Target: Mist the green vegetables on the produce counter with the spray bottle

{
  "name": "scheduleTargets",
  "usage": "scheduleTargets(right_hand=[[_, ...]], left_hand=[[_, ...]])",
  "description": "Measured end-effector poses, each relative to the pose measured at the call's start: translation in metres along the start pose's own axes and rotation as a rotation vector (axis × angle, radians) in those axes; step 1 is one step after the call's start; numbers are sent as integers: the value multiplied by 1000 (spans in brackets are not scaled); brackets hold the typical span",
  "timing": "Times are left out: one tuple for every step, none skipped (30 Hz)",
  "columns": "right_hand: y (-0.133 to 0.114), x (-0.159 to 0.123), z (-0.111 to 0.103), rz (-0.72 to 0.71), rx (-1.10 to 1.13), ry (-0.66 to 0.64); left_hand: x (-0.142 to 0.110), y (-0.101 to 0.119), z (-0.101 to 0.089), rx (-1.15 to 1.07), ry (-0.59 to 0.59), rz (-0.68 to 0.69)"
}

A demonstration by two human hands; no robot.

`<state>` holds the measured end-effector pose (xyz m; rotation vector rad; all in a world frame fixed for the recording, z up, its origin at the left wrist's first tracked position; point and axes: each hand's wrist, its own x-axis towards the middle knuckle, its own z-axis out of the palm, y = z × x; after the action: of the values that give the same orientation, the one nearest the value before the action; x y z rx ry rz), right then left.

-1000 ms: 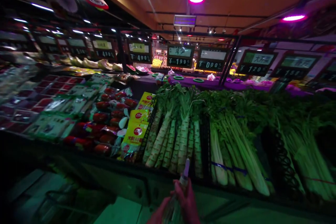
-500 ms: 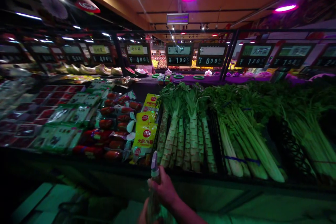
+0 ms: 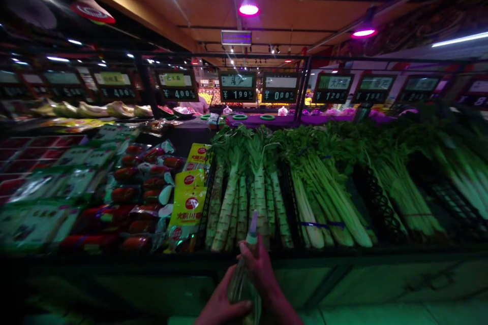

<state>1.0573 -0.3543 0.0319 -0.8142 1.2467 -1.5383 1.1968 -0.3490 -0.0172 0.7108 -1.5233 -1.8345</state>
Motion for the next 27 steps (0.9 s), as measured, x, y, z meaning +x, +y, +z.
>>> scheduleTargets(right_hand=[[-5, 0, -10, -10, 8, 55], [-9, 0, -19, -22, 12, 108], [-14, 0, -28, -37, 14, 155], [-18, 0, -35, -53, 14, 197], [-21, 0, -41, -68, 16, 234], [-25, 1, -47, -83, 19, 263], [-29, 2, -51, -97, 25, 284], [-32, 4, -53, -110, 32, 297], [-36, 6, -55, -117, 38, 296], [-39, 9, -55, -118, 43, 281], [-43, 12, -54, -115, 44, 258], [-46, 15, -51, -113, 44, 227], [-48, 19, -47, -111, 42, 194], [-50, 24, -41, -110, 39, 159], [-51, 28, -35, -109, 36, 126], [-51, 33, -27, -107, 32, 94], [-50, 38, -18, -101, 27, 55], [-49, 43, -9, -93, 22, 12], [-47, 48, 1, -86, 16, -34], [-44, 52, 11, -80, 10, -82], [-42, 56, 21, -74, 3, -130], [-39, 60, 31, -69, -4, -176], [-36, 62, 41, -65, -10, -220], [-34, 64, 51, -60, -13, -259], [-32, 66, 60, -56, -15, -296], [-30, 67, 69, -51, -14, -331], [-29, 68, 77, -45, -13, -363]], left_hand=[[10, -1, 6, -17, -50, 5], [19, -3, 12, -39, -86, 10], [28, -4, 18, -61, -117, 14], [37, -4, 24, -76, -140, 16], [44, -3, 29, -90, -160, 19], [50, -1, 34, -104, -179, 23], [55, 2, 38, -108, -198, 24], [58, 7, 41, -109, -210, 22], [61, 12, 42, -106, -218, 17], [63, 17, 43, -100, -218, 10], [64, 22, 43, -86, -209, 4], [64, 26, 41, -67, -190, 4], [64, 30, 38, -52, -165, 7], [64, 34, 34, -40, -138, 14], [63, 36, 28, -26, -114, 21], [62, 39, 22, -18, -89, 27], [60, 40, 15, -15, -62, 34], [57, 42, 8, -13, -32, 44], [53, 43, 1, -6, 5, 58], [49, 44, -7, 6, 50, 72], [44, 45, -13, 17, 100, 81], [39, 46, -19, 21, 151, 88], [33, 48, -25, 14, 195, 90], [28, 50, -29, -10, 230, 86], [22, 52, -34, -45, 259, 82], [17, 55, -38, -81, 281, 80], [12, 57, -41, -105, 300, 79]])
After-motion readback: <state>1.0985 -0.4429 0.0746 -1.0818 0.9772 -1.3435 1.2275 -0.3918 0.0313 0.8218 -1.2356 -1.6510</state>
